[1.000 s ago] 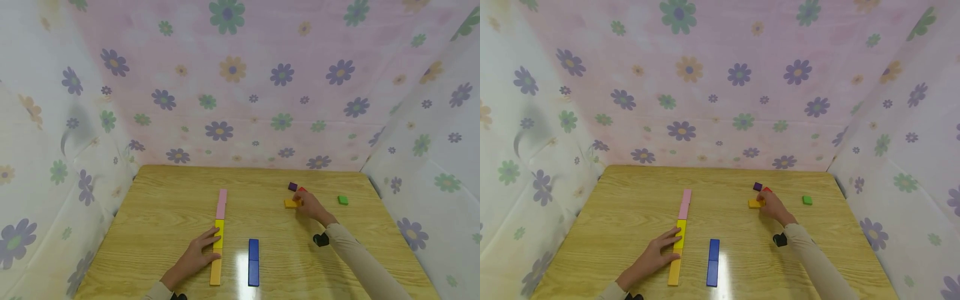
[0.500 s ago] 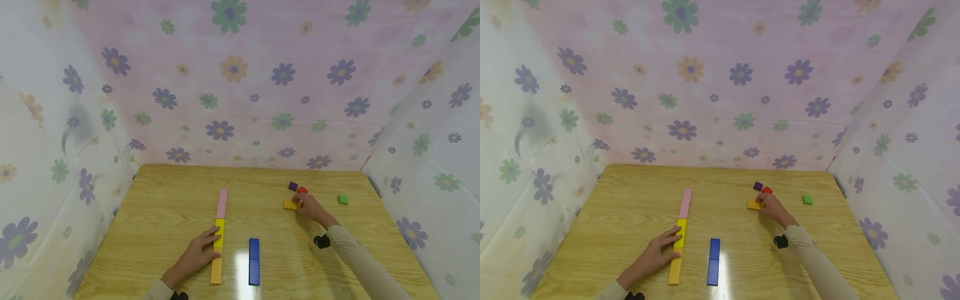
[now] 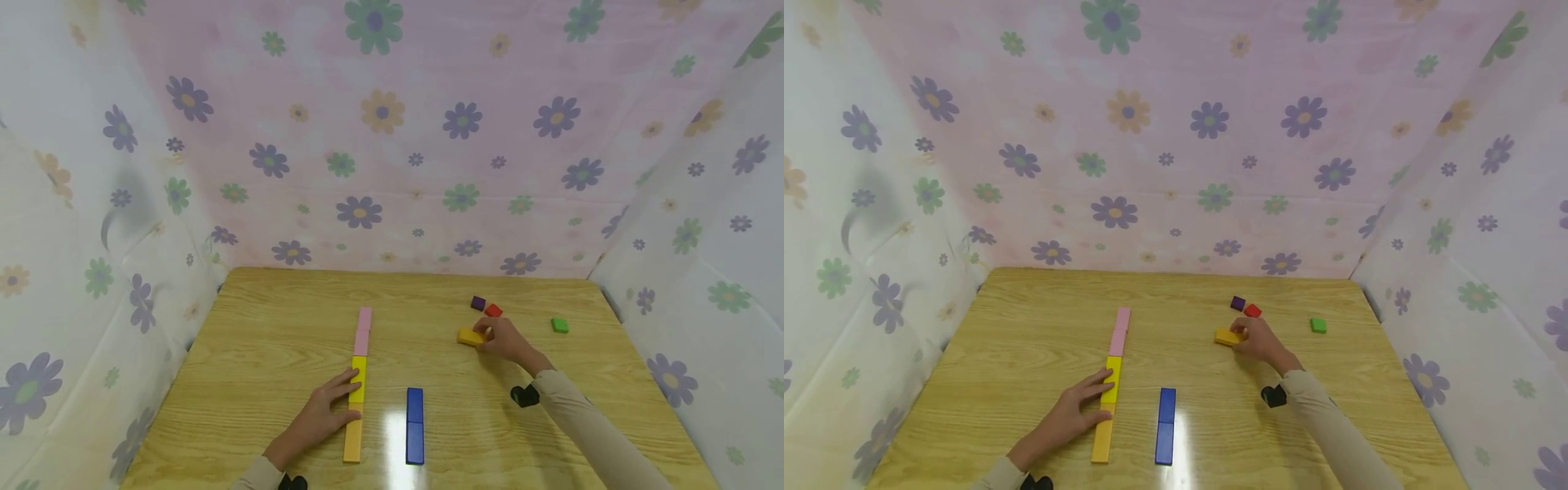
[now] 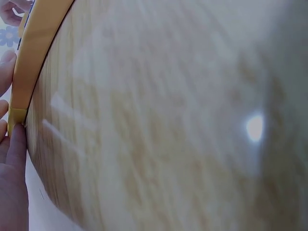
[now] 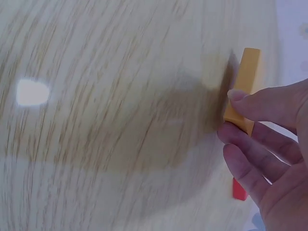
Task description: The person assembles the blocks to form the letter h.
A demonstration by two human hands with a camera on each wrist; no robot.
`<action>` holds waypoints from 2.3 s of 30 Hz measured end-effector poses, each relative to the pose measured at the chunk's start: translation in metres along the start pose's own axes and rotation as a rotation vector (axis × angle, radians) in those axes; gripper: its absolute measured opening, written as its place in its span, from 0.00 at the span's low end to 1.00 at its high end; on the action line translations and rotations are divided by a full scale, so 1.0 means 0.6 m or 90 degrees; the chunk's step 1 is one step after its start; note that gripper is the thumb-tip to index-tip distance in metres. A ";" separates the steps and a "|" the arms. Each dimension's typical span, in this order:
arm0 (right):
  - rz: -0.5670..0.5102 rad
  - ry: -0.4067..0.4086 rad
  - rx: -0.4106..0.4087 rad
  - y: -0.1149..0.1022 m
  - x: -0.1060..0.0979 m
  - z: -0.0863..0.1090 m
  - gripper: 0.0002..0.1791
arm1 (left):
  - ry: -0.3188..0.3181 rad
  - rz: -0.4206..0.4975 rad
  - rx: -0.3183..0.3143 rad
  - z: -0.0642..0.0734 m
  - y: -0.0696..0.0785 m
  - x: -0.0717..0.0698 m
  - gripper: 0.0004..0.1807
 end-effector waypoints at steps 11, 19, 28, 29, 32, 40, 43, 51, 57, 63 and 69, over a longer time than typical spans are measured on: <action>-0.047 -0.011 -0.051 -0.062 0.002 0.009 0.14 | 0.006 0.003 -0.005 0.002 -0.006 0.000 0.29; -0.053 -0.022 -0.080 -0.099 0.015 0.015 0.14 | 0.006 0.009 0.002 0.001 -0.008 -0.002 0.30; -0.053 -0.028 -0.100 -0.131 0.029 0.025 0.13 | 0.012 0.006 0.014 0.000 -0.009 -0.001 0.30; -0.056 -0.027 -0.104 -0.133 0.030 0.026 0.13 | 0.012 0.005 0.017 0.000 -0.009 -0.001 0.30; -0.062 -0.023 -0.112 -0.138 0.036 0.029 0.13 | 0.012 0.006 0.018 0.001 -0.010 -0.001 0.30; -0.085 -0.021 -0.141 -0.151 0.056 0.038 0.13 | 0.008 0.018 0.011 0.002 -0.014 0.001 0.30; -0.088 -0.032 -0.142 -0.157 0.065 0.037 0.13 | 0.008 0.017 0.013 0.001 -0.014 0.002 0.30; -0.095 -0.056 -0.143 -0.174 0.084 0.039 0.13 | 0.013 0.013 0.008 0.002 -0.014 0.002 0.31; -0.092 -0.066 -0.136 -0.186 0.099 0.039 0.13 | 0.021 0.001 0.014 0.002 -0.013 0.003 0.30; -0.099 -0.076 -0.130 -0.198 0.110 0.037 0.13 | 0.020 -0.009 0.019 0.002 -0.014 0.004 0.30; -0.094 -0.080 -0.132 -0.207 0.122 0.033 0.12 | 0.019 0.006 0.010 0.002 -0.013 0.003 0.31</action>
Point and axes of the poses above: each hand's wrist, its own z-axis away from the middle knuckle, its own x-axis out of the palm, y = z × x, the point moved 3 cm from there along -z, towards the middle knuckle, and after that the axes turned 15 degrees about x, right-handed, at the moved point
